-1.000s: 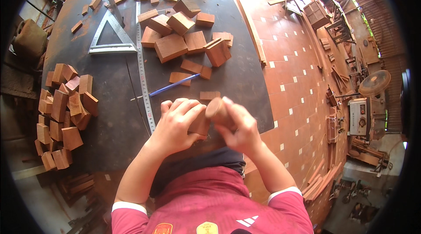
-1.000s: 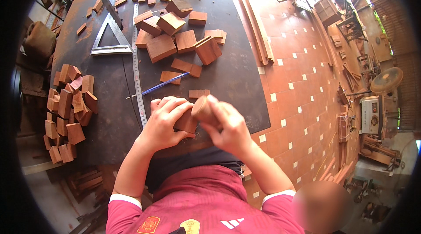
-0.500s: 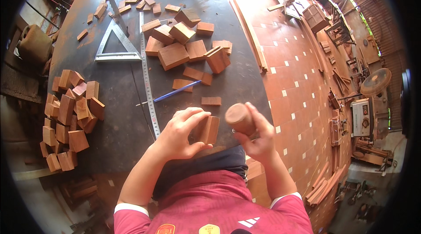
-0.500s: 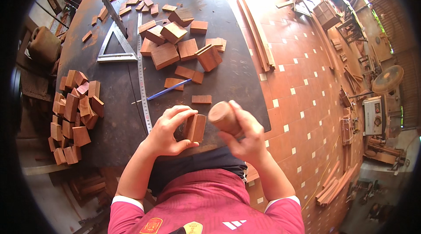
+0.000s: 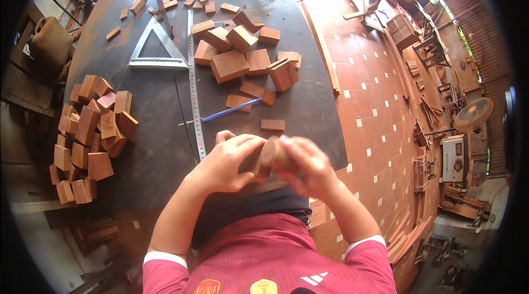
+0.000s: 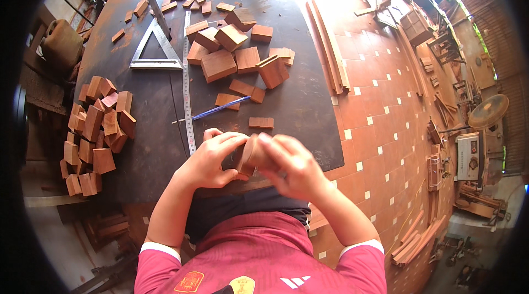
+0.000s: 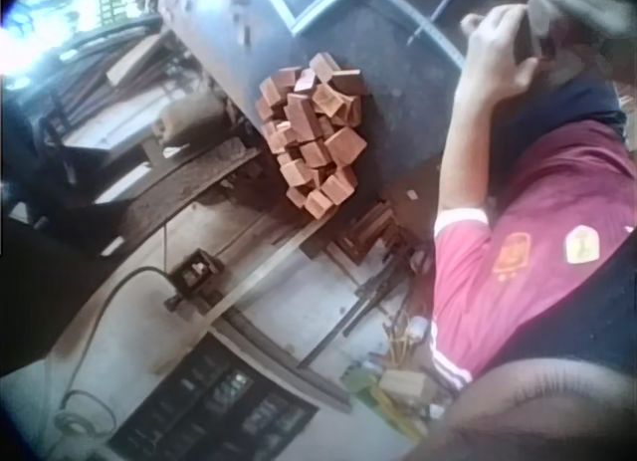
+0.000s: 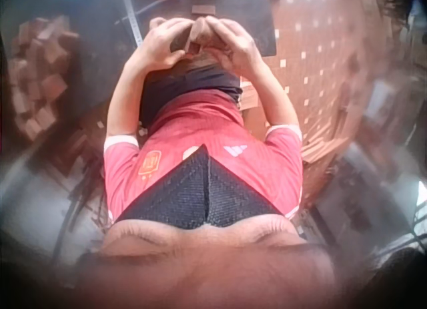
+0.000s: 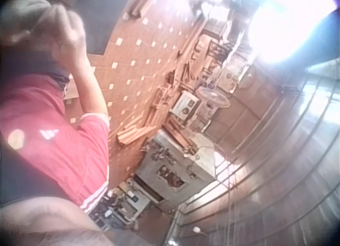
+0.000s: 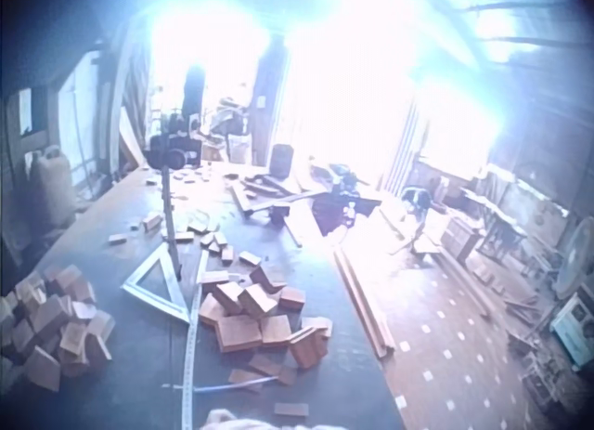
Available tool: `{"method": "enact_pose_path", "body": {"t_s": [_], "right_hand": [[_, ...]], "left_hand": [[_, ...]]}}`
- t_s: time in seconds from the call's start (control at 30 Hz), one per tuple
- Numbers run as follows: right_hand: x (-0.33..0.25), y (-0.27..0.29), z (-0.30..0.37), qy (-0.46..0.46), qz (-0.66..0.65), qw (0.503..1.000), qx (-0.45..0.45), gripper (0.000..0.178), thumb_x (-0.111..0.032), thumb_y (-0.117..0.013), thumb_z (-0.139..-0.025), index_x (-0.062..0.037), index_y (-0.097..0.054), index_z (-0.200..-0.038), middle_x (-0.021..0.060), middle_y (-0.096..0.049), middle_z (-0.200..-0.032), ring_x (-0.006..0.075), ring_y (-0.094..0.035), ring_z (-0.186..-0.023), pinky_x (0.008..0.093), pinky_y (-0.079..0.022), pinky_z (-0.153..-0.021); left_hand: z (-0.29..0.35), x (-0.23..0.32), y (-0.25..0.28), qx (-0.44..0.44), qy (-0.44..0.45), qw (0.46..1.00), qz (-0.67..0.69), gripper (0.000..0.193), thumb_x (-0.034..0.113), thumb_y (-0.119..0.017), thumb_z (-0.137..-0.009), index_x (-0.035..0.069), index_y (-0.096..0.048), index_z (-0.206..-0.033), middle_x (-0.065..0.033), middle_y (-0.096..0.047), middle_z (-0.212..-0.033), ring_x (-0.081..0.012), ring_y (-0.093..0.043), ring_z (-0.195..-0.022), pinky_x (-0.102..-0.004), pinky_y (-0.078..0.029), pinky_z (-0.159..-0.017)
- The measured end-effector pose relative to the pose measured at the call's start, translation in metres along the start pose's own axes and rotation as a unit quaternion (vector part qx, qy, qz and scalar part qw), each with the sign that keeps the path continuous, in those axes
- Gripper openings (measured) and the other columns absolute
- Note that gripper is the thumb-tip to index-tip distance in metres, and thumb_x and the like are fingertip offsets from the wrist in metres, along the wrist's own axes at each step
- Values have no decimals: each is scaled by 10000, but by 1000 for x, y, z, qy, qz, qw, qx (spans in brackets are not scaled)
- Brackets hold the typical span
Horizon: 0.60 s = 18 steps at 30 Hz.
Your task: The person holds a small rectangular wooden block in one hand and a cylindrical sanding tool in the other. They repeatedly rub the sanding tool against the edges and faces of the block to smooth the surface. The person rotates the block to access different sides and continues the sanding motion throughout the clip.
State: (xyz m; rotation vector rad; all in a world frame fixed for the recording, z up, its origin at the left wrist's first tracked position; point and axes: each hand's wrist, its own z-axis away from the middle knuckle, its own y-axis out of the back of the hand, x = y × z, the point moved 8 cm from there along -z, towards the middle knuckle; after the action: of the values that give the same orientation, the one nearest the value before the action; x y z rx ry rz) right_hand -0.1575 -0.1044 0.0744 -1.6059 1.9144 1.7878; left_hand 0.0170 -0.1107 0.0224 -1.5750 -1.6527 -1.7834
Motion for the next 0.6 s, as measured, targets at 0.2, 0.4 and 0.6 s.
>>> {"method": "enact_pose_path", "body": {"t_s": [0.2,0.4,0.6], "right_hand": [[-28,-11,2,50,-12,994,-95,740,-86,-869,-818,-30,-583,-1499,236,-668,-1207,421,-690,-1065,480,-582,-930],[-14,-9,-8,35,-5,998,-60,754,-101,-872,-813,-34,-572,-1502,232,-663,-1195,431,-689,-1051,484,-580,-923],[-1,-1,-19,16,25,1000,-7,729,-102,-863,-818,-35,-581,-1487,209,-665,-1081,415,-692,-1018,487,-574,-923]], "left_hand": [[-1,-1,1,-24,4,1000,-2,729,114,-867,-725,32,-617,-1405,-153,-681,-1359,-298,-636,-1278,-458,-340,-1132],[-1,-1,0,-23,2,1000,-2,728,117,-872,-720,30,-622,-1398,-157,-682,-1348,-303,-635,-1276,-463,-351,-1119],[-1,-1,0,-13,5,1000,5,715,118,-878,-717,39,-631,-1384,-129,-688,-1339,-288,-635,-1274,-474,-360,-1092]]}}
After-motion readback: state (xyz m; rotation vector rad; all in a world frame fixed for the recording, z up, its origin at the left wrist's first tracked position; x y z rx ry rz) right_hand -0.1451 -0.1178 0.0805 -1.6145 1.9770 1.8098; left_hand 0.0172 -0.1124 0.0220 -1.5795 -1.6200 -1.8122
